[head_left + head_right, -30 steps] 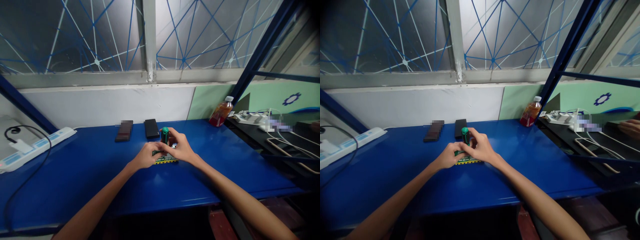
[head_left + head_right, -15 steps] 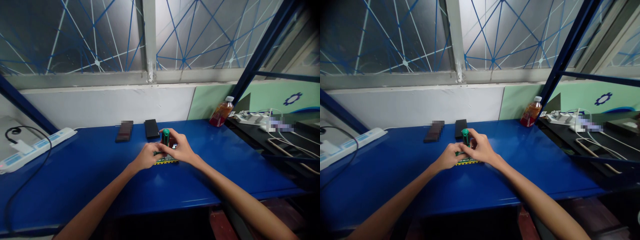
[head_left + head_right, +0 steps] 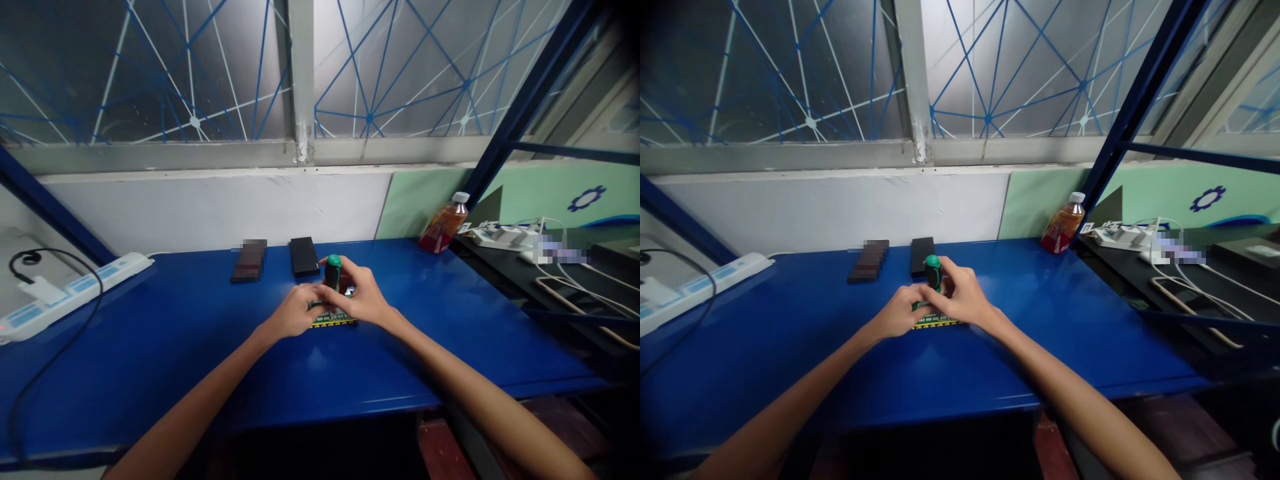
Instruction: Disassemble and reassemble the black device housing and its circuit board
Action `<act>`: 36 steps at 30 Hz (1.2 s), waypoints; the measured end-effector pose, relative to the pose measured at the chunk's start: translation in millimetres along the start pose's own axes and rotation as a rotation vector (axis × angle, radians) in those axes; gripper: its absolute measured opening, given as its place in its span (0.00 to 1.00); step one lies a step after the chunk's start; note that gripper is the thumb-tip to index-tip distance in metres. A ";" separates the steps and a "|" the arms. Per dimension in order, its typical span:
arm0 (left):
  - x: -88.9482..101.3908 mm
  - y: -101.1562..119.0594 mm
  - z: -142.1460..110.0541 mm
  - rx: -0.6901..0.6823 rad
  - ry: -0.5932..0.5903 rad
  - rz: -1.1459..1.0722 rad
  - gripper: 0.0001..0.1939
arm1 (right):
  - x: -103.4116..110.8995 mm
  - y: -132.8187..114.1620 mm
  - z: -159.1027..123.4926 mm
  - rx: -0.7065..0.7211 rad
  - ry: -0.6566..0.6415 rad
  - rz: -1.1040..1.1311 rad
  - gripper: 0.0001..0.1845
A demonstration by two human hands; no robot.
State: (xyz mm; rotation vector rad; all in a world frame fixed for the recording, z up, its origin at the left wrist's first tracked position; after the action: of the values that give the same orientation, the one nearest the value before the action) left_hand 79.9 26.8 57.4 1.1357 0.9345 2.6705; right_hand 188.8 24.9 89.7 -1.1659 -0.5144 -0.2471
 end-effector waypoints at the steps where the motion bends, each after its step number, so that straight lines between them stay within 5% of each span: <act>1: 0.0 0.3 -0.2 -0.005 0.001 0.005 0.08 | 0.2 0.1 0.1 -0.002 0.001 0.003 0.21; 9: 18.6 1.6 -0.7 -0.002 0.059 0.035 0.11 | 15.4 0.9 2.3 -0.006 0.140 0.052 0.14; 15: 44.5 -24.2 -9.7 0.086 0.152 0.211 0.16 | 33.9 20.4 9.6 -0.100 0.342 0.195 0.13; 25: 19.7 -42.3 -14.7 0.086 -0.060 0.373 0.17 | 21.1 28.6 15.6 -0.110 0.280 -0.021 0.15; 36: 13.2 -42.4 -16.4 0.089 -0.112 0.426 0.17 | 11.3 31.1 15.7 -0.067 0.258 -0.045 0.12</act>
State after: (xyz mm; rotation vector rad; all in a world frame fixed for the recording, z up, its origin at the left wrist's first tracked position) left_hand 53.1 57.0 32.6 1.6514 0.8845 2.8618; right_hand 208.3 52.2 74.9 -1.1679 -0.3071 -0.4496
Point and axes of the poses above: each hand's wrist, its own z-axis towards the middle knuckle, its own x-axis out of the back of the hand, y = z × x, the point moved 7 cm from there along z, towards the middle knuckle, and after that the axes turned 15 degrees about -x, right-handed, at the moved point
